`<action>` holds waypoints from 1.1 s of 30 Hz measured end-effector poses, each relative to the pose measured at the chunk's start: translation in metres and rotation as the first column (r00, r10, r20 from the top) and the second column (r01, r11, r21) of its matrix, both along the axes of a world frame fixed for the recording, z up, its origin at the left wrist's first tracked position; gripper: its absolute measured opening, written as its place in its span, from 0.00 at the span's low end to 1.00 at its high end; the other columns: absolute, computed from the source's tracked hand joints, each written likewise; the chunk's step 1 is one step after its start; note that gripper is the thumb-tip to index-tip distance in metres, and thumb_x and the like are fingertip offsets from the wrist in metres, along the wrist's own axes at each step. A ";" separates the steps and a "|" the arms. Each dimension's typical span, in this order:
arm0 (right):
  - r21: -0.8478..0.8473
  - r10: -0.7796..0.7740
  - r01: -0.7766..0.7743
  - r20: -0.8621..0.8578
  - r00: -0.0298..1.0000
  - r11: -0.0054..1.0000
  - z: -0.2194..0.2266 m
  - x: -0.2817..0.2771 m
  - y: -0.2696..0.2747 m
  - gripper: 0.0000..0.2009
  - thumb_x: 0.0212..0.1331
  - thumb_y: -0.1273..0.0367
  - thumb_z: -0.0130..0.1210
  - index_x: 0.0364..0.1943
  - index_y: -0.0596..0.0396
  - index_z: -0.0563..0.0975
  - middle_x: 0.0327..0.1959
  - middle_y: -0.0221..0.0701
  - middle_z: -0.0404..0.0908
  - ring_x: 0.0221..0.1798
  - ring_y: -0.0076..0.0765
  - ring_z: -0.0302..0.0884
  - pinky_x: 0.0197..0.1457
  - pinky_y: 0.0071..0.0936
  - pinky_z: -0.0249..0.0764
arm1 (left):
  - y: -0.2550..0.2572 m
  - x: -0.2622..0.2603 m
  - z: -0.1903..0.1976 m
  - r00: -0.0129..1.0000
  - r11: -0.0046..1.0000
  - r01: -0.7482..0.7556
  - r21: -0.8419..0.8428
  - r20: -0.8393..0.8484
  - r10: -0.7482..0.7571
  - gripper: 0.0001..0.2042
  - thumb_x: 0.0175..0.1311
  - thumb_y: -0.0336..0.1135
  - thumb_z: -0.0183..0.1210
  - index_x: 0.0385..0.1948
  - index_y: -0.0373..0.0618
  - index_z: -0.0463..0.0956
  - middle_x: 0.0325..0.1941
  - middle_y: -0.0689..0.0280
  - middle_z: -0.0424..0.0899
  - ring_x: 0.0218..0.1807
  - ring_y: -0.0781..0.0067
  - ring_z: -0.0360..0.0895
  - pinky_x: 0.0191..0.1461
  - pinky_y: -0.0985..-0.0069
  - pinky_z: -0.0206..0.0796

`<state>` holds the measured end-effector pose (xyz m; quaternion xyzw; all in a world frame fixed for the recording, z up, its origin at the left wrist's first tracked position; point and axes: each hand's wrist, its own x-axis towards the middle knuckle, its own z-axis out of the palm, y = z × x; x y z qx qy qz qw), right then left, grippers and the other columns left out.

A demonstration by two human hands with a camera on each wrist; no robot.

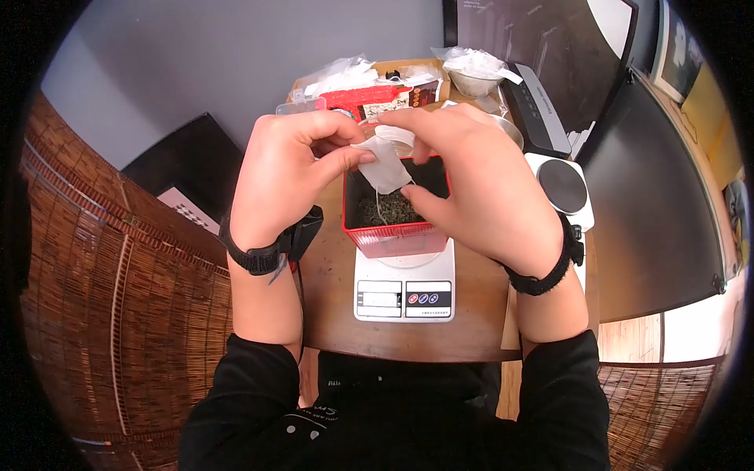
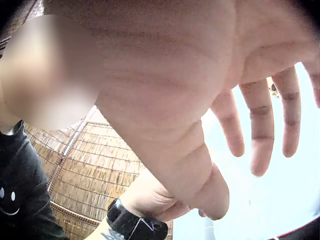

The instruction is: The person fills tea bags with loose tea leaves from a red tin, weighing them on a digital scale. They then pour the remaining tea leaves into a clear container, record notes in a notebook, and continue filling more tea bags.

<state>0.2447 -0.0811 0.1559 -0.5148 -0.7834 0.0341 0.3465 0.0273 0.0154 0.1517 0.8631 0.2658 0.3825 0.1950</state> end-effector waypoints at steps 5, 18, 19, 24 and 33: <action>0.091 0.020 -0.019 -0.012 1.000 0.996 -0.012 -0.003 0.006 0.35 0.48 0.81 0.70 0.67 0.52 0.81 0.38 0.33 0.85 0.49 0.42 0.83 0.62 0.39 0.77 | 0.000 0.000 0.002 1.000 1.000 -0.001 0.010 -0.022 0.001 0.05 0.63 0.24 0.73 0.36 0.34 0.86 0.29 0.63 0.91 0.31 0.81 0.85 0.39 0.79 0.77; 0.185 -0.030 0.049 -0.102 0.994 0.982 -0.015 -0.004 0.013 0.07 0.61 0.68 0.72 0.34 0.56 0.88 0.23 0.35 0.83 0.26 0.43 0.80 0.34 0.38 0.75 | 0.000 0.001 -0.003 0.983 0.981 0.183 -0.063 0.040 -0.181 0.11 0.63 0.15 0.64 0.46 0.35 0.83 0.33 0.61 0.90 0.33 0.75 0.88 0.42 0.77 0.79; 0.186 -0.031 0.050 -0.104 0.994 0.981 -0.016 -0.003 0.015 0.07 0.61 0.68 0.72 0.34 0.56 0.88 0.23 0.35 0.83 0.26 0.43 0.80 0.34 0.38 0.75 | -0.002 0.000 0.000 0.983 0.981 0.183 -0.063 0.039 -0.181 0.11 0.63 0.15 0.64 0.46 0.35 0.83 0.33 0.61 0.90 0.33 0.75 0.88 0.42 0.77 0.79; 0.202 -0.004 0.026 -0.110 0.994 0.979 -0.017 -0.002 0.017 0.07 0.58 0.71 0.72 0.38 0.56 0.88 0.23 0.36 0.83 0.28 0.41 0.82 0.35 0.37 0.76 | -0.005 -0.003 0.006 0.979 0.981 0.176 -0.075 -0.089 -0.182 0.06 0.67 0.22 0.68 0.43 0.36 0.83 0.30 0.63 0.87 0.28 0.78 0.84 0.35 0.77 0.74; -0.008 0.108 -0.113 -0.234 0.966 0.994 -0.013 0.007 0.011 0.38 0.47 0.81 0.69 0.70 0.52 0.79 0.30 0.31 0.83 0.44 0.33 0.85 0.72 0.35 0.74 | -0.001 -0.001 0.003 0.999 0.996 0.051 -0.075 -0.014 -0.052 0.03 0.68 0.23 0.69 0.39 0.35 0.85 0.28 0.64 0.87 0.29 0.79 0.84 0.36 0.77 0.75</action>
